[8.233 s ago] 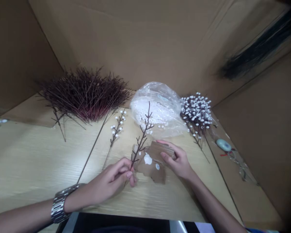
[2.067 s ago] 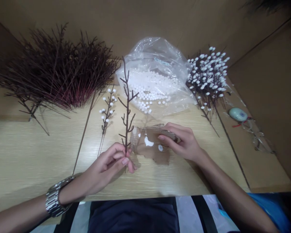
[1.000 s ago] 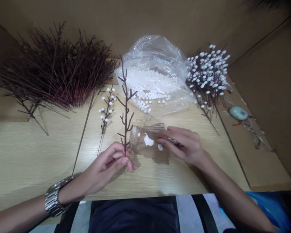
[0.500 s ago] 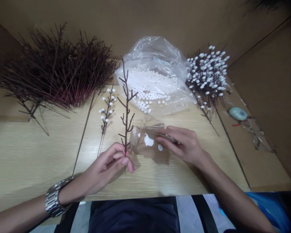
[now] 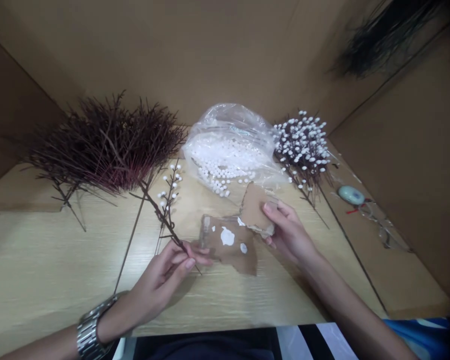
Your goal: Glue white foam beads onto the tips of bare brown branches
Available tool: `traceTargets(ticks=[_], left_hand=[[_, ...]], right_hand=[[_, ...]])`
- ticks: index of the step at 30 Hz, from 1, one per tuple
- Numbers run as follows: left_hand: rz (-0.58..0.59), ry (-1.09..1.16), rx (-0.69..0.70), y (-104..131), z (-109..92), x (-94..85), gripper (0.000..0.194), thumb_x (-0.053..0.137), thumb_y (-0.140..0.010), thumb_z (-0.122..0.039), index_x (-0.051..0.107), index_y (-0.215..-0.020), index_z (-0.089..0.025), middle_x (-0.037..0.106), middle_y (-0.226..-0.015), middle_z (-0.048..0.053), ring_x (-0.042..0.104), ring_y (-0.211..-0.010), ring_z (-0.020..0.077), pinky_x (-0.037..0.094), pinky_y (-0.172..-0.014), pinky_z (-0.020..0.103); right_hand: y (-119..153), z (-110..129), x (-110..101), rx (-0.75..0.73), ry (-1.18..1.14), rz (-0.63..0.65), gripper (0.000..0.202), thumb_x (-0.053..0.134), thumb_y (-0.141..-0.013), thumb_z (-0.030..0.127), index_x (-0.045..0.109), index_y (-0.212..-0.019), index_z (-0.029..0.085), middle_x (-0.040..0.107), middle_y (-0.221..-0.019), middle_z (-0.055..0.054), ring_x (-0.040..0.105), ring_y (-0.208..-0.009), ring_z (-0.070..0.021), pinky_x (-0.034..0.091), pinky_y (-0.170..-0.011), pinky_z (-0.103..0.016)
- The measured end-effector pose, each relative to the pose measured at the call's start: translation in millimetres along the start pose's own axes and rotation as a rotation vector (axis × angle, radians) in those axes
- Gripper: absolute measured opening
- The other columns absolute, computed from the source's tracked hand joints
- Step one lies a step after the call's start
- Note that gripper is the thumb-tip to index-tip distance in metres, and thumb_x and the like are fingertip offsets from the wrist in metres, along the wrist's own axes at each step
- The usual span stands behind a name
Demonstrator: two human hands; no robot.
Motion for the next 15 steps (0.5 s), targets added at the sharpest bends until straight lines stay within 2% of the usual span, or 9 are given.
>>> traceTargets(ticks=[2,8,11,15], left_hand=[[0.012,-0.08,-0.027,-2.0,-0.9,1.8,0.006,0.047,-0.107,-0.029,0.05,-0.111,-0.025,0.078,-0.123,0.01,0.055,-0.139,0.0256,0.036,-0.117,0.046],[0.025,-0.198,-0.106,0.8,-4.6,5.0,0.012,0.05,-0.105,-0.034,0.056,-0.112,-0.026,0.073,-0.134,0.012,0.064,-0.128,0.0284,0.05,-0.105,0.045],[-0.011,-0.163,-0.108,3.5,-5.4,2.8,0.014,0.05,-0.105,-0.036,0.059,-0.108,-0.025,0.076,-0.128,0.01,0.067,-0.124,0.0273,0.052,-0.102,0.042],[-0.054,-0.1,-0.046,2.7,-10.8,0.3,0.013,0.05,-0.106,-0.035,0.058,-0.107,-0.025,0.079,-0.118,0.009,0.07,-0.118,0.0258,0.05,-0.103,0.04]], right_hand=[[0.9,-0.3,2.8,0.01,-0.024,0.018,0.038,0.088,-0.07,0.046,0.064,-0.082,0.019,0.063,-0.06,0.005,0.049,-0.036,-0.0066,0.037,-0.027,-0.015],[1.9,-0.8,2.1,-0.044,-0.014,0.026,0.037,0.09,-0.068,0.041,0.068,-0.088,0.019,0.067,-0.068,0.003,0.055,-0.045,-0.0086,0.042,-0.033,-0.017],[-1.3,-0.5,-4.8,-0.114,-0.013,-0.026,0.038,0.09,-0.067,0.042,0.068,-0.086,0.019,0.067,-0.069,0.003,0.055,-0.047,-0.0092,0.043,-0.035,-0.019],[-12.0,-9.0,-14.8,-0.154,-0.029,-0.075,0.035,0.088,-0.07,0.042,0.068,-0.086,0.019,0.067,-0.07,0.003,0.054,-0.049,-0.0084,0.037,-0.036,-0.017]])
Point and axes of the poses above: each hand's wrist, its own y-axis away from the middle knuckle, its own x-axis out of the palm, z = x × y, the point moved 8 cm from there along -y, towards the middle knuckle
